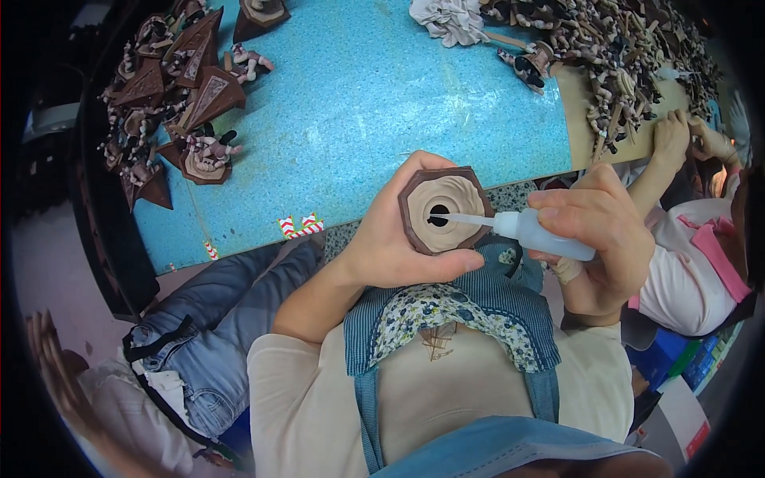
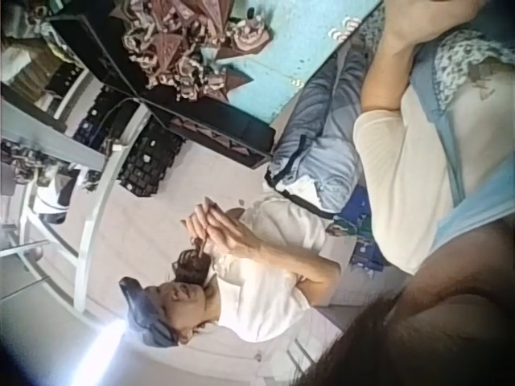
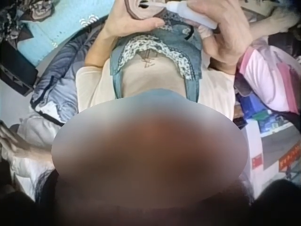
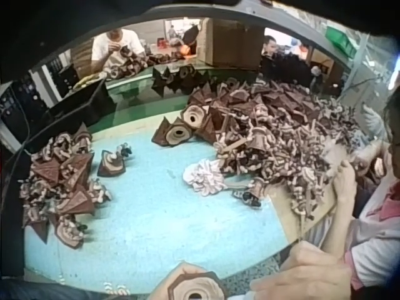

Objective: The person assembles figurines by applying glue into hollow bases using a squeeze bottle and inserting miniature figures into the bases by hand.

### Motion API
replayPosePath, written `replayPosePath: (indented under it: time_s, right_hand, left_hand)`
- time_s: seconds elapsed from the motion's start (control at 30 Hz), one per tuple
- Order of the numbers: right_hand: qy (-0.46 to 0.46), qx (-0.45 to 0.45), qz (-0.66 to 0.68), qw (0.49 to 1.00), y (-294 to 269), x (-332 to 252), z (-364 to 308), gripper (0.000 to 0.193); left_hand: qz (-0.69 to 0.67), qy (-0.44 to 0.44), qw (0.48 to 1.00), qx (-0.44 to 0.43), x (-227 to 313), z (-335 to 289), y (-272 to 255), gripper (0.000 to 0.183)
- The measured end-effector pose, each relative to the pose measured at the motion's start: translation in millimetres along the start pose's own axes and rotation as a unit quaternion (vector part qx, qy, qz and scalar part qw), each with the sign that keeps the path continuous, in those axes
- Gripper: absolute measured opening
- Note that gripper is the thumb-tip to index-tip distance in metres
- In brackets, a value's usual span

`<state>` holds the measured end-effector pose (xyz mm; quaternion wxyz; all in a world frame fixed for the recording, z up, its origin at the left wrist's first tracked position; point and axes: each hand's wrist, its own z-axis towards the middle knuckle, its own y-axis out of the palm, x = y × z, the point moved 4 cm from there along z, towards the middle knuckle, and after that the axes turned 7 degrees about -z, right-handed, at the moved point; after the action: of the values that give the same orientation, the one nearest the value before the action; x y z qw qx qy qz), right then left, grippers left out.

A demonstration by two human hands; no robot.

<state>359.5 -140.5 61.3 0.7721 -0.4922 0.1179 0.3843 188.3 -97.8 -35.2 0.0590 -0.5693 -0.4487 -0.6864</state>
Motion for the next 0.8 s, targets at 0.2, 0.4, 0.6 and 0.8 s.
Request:
replayPosePath:
  time_s: [0.2,0.4,0.6,0.8]
  right_hand:
    - [0.090,0.056,0.148,0.983,2.5,20.4,-10.6,0.029]
    - [0.238,0.055,0.336,0.910,28.2,62.1,1.2,0.039]
    - [0.158,0.039,0.248,0.955,78.3,80.7,43.9,0.039]
    - [0.110,0.034,0.005,0.993,111.4,74.8,63.4,0.038]
  left_hand:
    - [0.027,-0.044,0.996,0.074,8.2,-3.9,-4.0,0.066]
    - [0.334,-0.014,0.933,0.131,37.9,-14.1,-15.2,0.063]
    - [0.594,0.062,0.785,0.163,68.1,-23.2,-17.8,0.073]
    - [0.449,0.196,0.843,0.221,71.4,-35.9,-28.5,0.084]
